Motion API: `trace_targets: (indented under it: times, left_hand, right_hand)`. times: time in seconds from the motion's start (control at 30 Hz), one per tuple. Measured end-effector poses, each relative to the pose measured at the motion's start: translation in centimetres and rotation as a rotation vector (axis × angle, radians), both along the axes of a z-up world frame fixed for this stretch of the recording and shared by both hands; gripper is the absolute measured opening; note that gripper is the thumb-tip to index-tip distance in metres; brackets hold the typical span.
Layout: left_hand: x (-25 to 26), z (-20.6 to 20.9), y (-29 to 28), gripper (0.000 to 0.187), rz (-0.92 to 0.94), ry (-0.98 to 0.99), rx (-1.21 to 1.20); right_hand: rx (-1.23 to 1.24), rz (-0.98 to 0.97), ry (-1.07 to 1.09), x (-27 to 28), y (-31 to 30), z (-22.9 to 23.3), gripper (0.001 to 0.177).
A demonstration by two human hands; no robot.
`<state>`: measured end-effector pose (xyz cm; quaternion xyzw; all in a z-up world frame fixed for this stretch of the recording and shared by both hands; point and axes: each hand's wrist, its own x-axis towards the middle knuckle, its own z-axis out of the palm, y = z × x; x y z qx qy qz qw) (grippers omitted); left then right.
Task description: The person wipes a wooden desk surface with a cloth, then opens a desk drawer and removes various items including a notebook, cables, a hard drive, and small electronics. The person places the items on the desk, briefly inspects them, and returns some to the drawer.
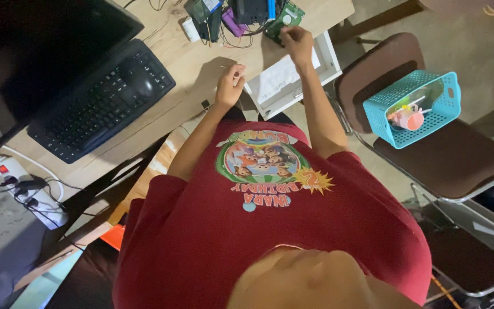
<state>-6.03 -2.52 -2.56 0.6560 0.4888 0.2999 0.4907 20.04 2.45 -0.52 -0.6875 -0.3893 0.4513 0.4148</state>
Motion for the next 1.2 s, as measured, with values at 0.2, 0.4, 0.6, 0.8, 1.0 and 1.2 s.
trace_targets:
  times: [0.2, 0.4, 0.6, 0.8, 1.0, 1.2]
  left_hand:
    - [-0.1, -0.6, -0.8, 0.036, -0.057, 0.043, -0.017]
    - [0.6, 1.6, -2.0, 0.033, -0.144, 0.053, -0.004]
    - [2.9, -4.4, -6.3, 0.041, -0.272, 0.305, -0.011]
    - [9.4, -6.4, -10.8, 0.074, -0.64, 0.849, 0.224]
    - [11.4, -13.2, -14.6, 0.02, -0.452, 0.954, 0.376]
    - [11.6, -13.4, -15.0, 0.03, -0.368, 0.948, 0.322]
  right_hand:
    - [-0.119, 0.116, -0.545, 5.7, -7.7, -3.1, 0.015]
    - [-0.184, 0.39, -0.846, 11.0, -12.0, -12.3, 0.047]
    - [-0.596, 0.675, -1.112, 9.8, -10.1, -8.3, 0.04]
    - [-0.723, 0.573, -0.99, 12.6, -10.4, -16.8, 0.063]
    - [-0.598, 0.477, -1.031, 11.4, -9.8, -14.7, 0.032]
    - [-0.542, 0.526, -1.039, 11.3, -10.7, -14.9, 0.033]
